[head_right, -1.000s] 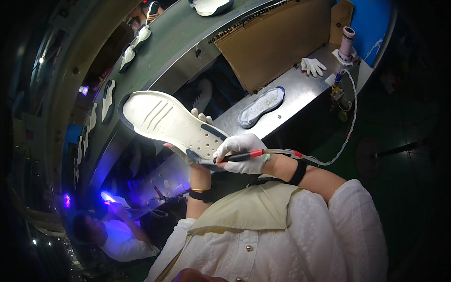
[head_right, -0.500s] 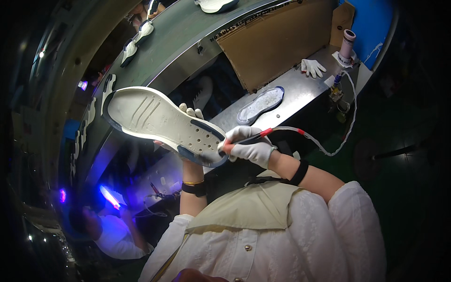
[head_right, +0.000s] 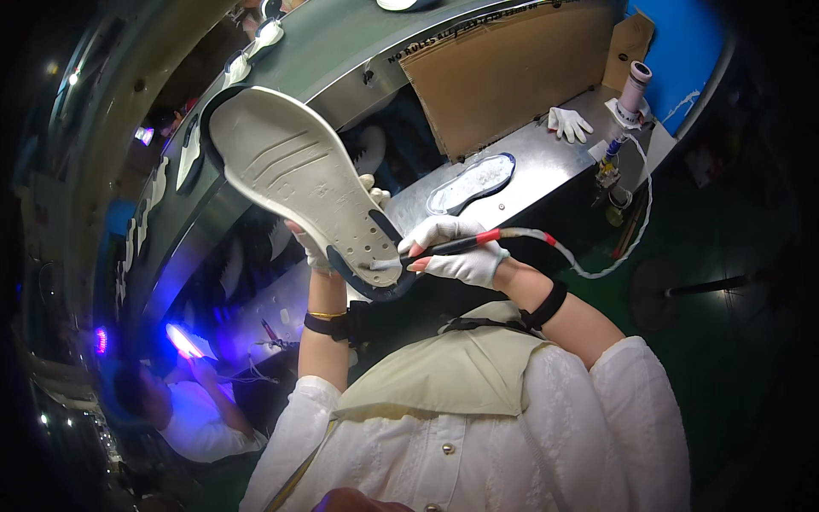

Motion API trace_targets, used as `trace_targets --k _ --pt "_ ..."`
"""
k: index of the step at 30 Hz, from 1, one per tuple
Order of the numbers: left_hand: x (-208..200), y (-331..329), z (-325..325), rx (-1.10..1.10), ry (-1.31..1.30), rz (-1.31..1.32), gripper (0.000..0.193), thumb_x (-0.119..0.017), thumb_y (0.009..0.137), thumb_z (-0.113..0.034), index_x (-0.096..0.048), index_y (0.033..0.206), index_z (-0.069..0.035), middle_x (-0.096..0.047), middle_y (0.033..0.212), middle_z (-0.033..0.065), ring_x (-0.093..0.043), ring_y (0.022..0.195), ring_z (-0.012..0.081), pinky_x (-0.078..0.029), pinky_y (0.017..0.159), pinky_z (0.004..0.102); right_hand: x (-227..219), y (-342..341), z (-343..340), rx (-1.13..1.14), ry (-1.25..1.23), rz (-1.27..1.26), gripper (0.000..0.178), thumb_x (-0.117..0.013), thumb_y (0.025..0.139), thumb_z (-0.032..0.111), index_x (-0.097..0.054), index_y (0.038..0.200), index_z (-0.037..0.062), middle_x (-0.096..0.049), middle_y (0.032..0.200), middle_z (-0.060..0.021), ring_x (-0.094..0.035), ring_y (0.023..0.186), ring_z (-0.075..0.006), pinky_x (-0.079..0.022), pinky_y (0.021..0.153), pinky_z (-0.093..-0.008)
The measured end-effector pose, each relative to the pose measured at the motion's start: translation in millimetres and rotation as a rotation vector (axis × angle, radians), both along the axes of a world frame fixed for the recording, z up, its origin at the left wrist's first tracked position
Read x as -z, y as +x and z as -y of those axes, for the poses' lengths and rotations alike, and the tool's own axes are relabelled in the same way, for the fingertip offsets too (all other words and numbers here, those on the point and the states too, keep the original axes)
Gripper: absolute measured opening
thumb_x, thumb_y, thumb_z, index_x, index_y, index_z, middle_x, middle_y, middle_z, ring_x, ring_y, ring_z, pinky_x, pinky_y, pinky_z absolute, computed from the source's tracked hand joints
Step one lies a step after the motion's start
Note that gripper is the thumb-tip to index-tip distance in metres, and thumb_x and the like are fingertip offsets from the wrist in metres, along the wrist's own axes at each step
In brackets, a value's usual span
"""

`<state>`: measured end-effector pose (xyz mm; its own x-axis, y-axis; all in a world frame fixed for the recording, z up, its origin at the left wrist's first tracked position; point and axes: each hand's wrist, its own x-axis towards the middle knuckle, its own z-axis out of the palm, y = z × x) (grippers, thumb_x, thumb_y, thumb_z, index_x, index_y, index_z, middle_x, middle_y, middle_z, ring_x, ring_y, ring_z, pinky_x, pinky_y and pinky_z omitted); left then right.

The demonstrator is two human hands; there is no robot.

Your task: Applying adhesive to the underside of shoe soles using a brush tool at a manufacturing workstation.

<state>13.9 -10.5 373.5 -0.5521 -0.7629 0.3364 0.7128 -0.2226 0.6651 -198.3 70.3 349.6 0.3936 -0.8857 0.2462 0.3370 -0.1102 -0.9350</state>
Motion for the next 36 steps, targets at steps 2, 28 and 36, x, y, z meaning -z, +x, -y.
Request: trace_targets --k 2,28,36 --pt "-2 1 -3 -0.021 0.028 0.113 0.113 -0.062 0.063 -0.079 -0.032 0.138 0.001 -0.049 0.125 0.0232 -0.056 0.108 0.0375 -0.049 0.092 0.0457 0 5 3 0.024 -0.258 -0.101 0.019 -0.076 0.075 0.003 -0.064 0.09 0.0047 -0.066 0.098 -0.0071 -0.062 0.095 -0.0162 -0.05 0.084 -0.0292" --pt "30 23 16 -0.076 0.44 0.589 0.058 -0.067 0.084 -0.042 -0.052 0.13 -0.01 -0.063 0.116 0.0121 -0.063 0.098 0.0238 -0.053 0.084 0.0374 -4 10 11 -0.145 -0.345 -0.375 0.013 -0.065 0.073 -0.004 -0.063 0.081 0.005 -0.065 0.087 -0.0045 -0.061 0.082 -0.0156 -0.049 0.076 -0.0278" --pt "28 24 0 -0.145 0.379 0.638 0.064 -0.065 0.085 -0.048 -0.05 0.13 -0.005 -0.061 0.115 0.0089 -0.062 0.098 0.0178 -0.051 0.084 0.0307 -2 1 12 -0.127 -0.196 -0.307 0.014 -0.063 0.073 -0.007 -0.061 0.079 0.0052 -0.064 0.087 -0.0035 -0.06 0.084 -0.0151 -0.048 0.077 -0.0284"
